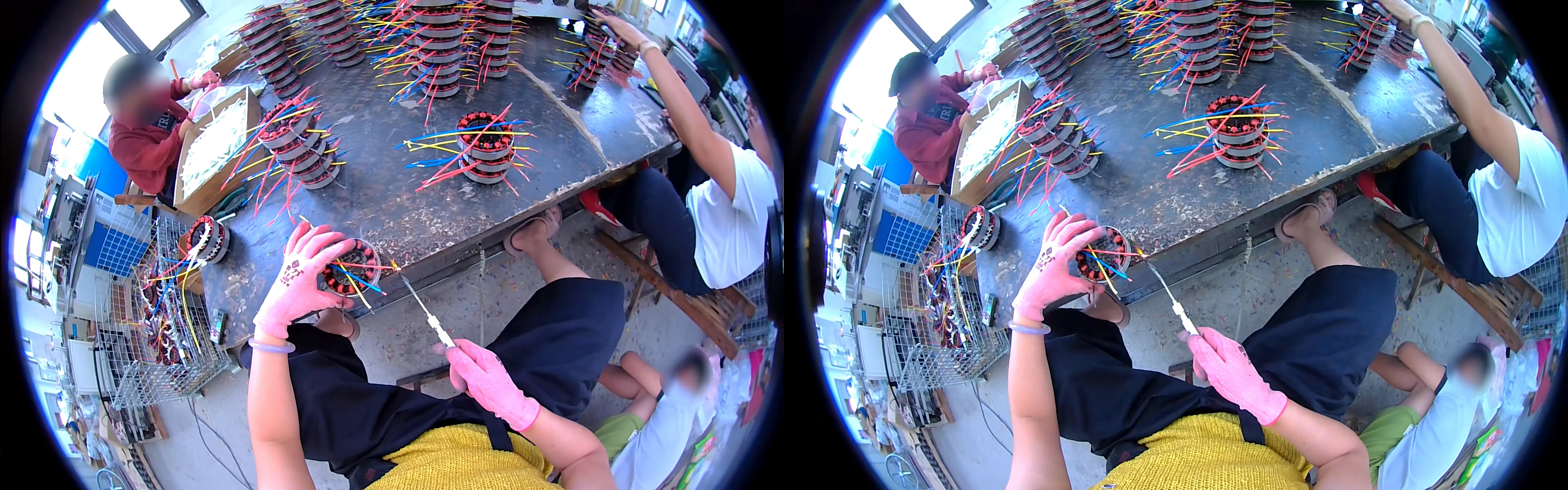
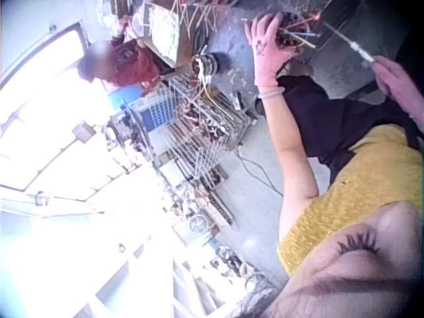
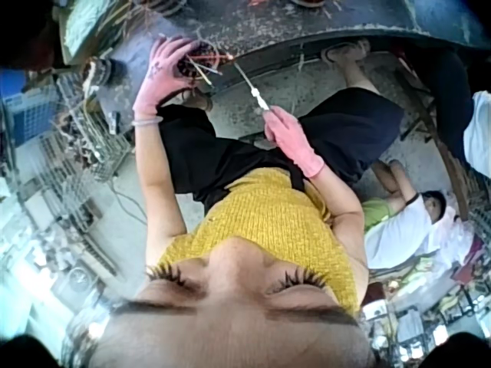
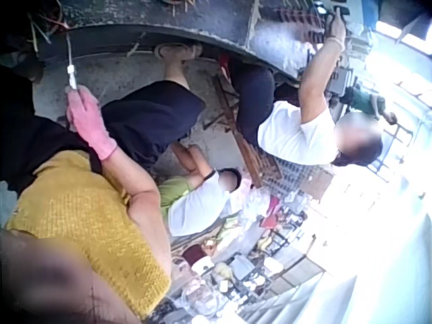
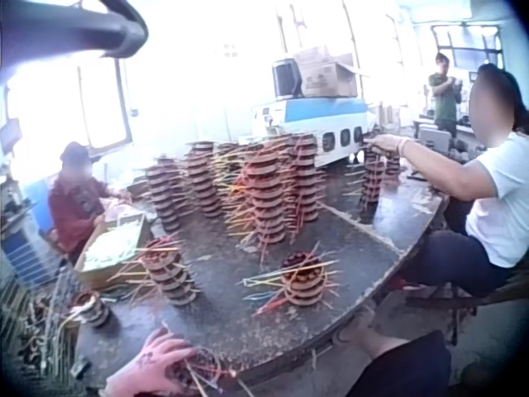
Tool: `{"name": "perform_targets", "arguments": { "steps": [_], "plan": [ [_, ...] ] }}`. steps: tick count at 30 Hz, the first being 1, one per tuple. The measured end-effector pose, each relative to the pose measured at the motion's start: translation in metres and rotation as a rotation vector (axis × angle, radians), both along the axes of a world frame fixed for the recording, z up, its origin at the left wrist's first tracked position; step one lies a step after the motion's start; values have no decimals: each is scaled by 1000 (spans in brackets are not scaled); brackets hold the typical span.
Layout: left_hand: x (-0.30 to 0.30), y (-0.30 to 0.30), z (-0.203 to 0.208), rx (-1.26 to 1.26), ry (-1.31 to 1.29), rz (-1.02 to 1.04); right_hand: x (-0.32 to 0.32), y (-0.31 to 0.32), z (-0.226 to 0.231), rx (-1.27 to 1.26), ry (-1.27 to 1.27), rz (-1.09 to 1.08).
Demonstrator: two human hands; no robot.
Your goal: The person uses a soldering tool to apply heat and solder to the wire connections on a motor stator while holding the component in a gloved hand.
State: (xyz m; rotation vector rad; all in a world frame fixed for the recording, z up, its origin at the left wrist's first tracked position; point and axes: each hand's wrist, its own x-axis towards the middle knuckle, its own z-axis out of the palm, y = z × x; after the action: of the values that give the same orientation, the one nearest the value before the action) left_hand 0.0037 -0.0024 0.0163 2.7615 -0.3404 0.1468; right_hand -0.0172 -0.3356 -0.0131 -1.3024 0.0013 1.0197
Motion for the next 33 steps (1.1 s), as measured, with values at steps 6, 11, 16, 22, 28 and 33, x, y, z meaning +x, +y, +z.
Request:
{"name": "perform_targets", "arguments": {
  "steps": [6,11,16,22,28,33],
  "plan": [
    [-1,-1,2,-3,1,4,1,-2,3,-57,-22,22],
    [0,-1,2,-5,2,4,1,-3,-2,-86,-109,55],
    [-1,-2,3,-9,13,9,1,-2,0,-90,-127,70],
    [-1,-1,2,-8,11,10,-1,-1,1,-41,-71,24],
    [0,-1,2,-12,22,12,-1,-1,4,-15,-10,5],
    [-1,-1,1,-9,33,16,1,0,5,-64,-41,27]
  ]
}}
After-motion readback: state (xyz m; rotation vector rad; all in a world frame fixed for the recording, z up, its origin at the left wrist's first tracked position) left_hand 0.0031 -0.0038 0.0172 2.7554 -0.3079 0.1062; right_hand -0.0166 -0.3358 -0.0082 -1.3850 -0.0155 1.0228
